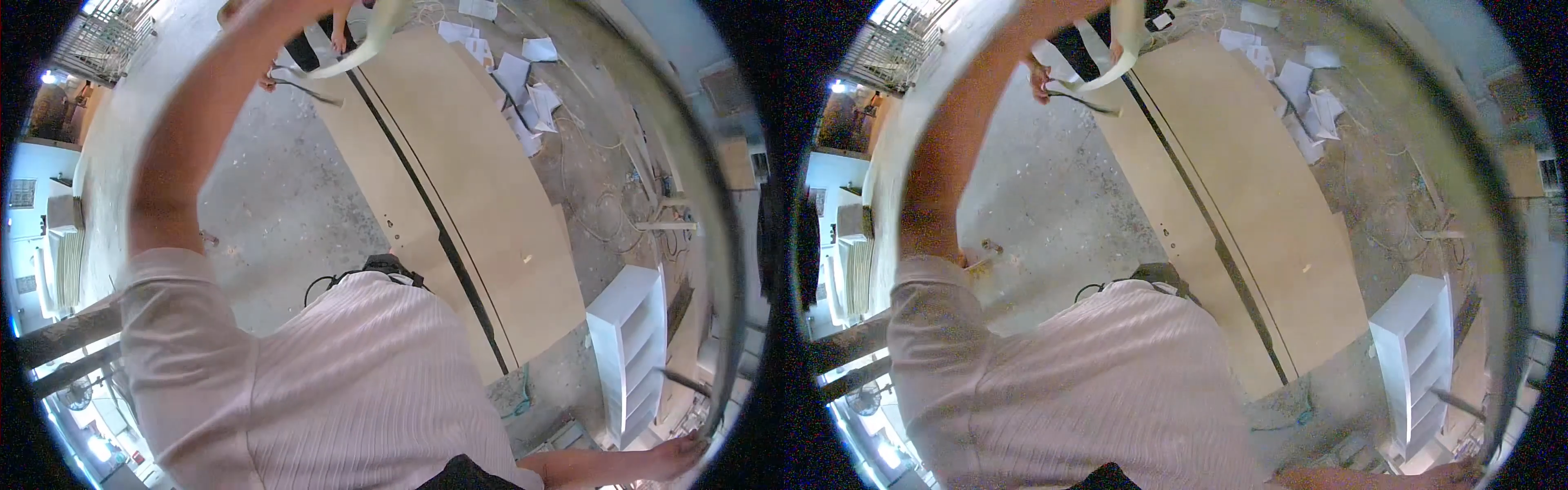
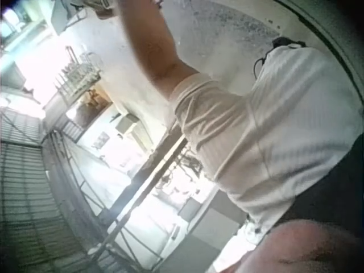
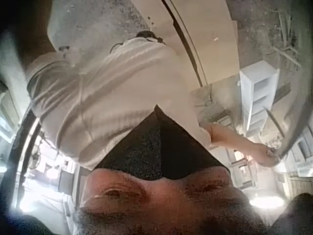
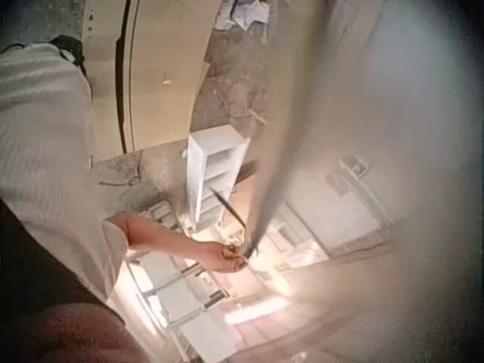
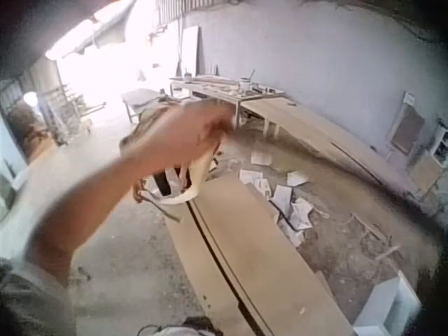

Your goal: Applying decorative black tape to a wooden furniture panel.

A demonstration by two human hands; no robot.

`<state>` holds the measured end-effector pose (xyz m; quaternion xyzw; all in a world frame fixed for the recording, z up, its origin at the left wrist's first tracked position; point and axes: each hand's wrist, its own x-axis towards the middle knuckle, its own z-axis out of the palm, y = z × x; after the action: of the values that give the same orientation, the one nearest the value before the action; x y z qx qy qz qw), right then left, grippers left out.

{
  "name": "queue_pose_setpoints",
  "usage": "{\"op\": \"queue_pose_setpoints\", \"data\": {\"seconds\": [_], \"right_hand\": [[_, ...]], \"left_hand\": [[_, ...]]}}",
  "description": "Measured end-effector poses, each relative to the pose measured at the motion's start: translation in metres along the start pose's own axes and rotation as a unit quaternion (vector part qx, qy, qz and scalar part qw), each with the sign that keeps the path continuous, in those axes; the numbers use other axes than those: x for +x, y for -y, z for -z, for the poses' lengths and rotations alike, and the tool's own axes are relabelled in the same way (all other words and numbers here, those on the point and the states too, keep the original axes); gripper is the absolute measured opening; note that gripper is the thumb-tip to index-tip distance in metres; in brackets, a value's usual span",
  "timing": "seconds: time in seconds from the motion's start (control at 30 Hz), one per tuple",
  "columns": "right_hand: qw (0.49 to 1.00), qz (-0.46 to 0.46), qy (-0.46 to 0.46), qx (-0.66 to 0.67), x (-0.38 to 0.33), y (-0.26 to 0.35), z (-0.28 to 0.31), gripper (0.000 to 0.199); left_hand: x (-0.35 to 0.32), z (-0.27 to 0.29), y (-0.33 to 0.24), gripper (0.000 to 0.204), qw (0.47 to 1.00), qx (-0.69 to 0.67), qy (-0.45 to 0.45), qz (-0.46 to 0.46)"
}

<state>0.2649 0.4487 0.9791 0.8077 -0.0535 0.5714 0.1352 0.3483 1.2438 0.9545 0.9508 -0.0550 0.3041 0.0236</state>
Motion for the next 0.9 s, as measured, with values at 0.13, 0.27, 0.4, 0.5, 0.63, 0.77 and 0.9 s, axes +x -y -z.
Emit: {"op": "queue_pose_setpoints", "data": {"seconds": [0.13, 0.27, 0.4, 0.5, 0.63, 0.77, 0.9], "right_hand": [[0.993, -0.089, 0.072, -0.023, -0.044, -0.071, -0.012, 0.036], [0.956, -0.142, 0.144, 0.213, -0.09, -0.148, -0.037, 0.037], [0.914, -0.204, 0.156, 0.313, -0.172, -0.209, -0.093, 0.039], [0.936, -0.073, 0.259, 0.228, -0.258, -0.307, -0.129, 0.04], [0.901, -0.095, 0.386, 0.171, -0.401, -0.285, -0.14, 0.029], [0.678, -0.279, 0.534, 0.421, -0.478, -0.082, -0.063, 0.026], [0.537, -0.267, 0.558, 0.574, -0.474, 0.064, 0.062, 0.022]], "left_hand": [[-0.109, -0.085, -0.007, 0.02, 0.979, -0.18, 0.063, 0.07], [-0.254, -0.134, -0.076, 0.012, 0.956, -0.186, 0.198, 0.112], [-0.406, -0.15, -0.138, 0.009, 0.907, -0.048, 0.412, 0.077], [-0.478, -0.13, -0.206, 0.011, 0.849, -0.047, 0.473, 0.233], [-0.5, -0.111, -0.283, 0.019, 0.773, -0.111, 0.484, 0.394], [-0.521, -0.098, -0.362, 0.022, 0.791, -0.198, 0.405, 0.414], [-0.482, -0.109, -0.454, 0.029, 0.799, -0.364, 0.328, 0.348]]}}
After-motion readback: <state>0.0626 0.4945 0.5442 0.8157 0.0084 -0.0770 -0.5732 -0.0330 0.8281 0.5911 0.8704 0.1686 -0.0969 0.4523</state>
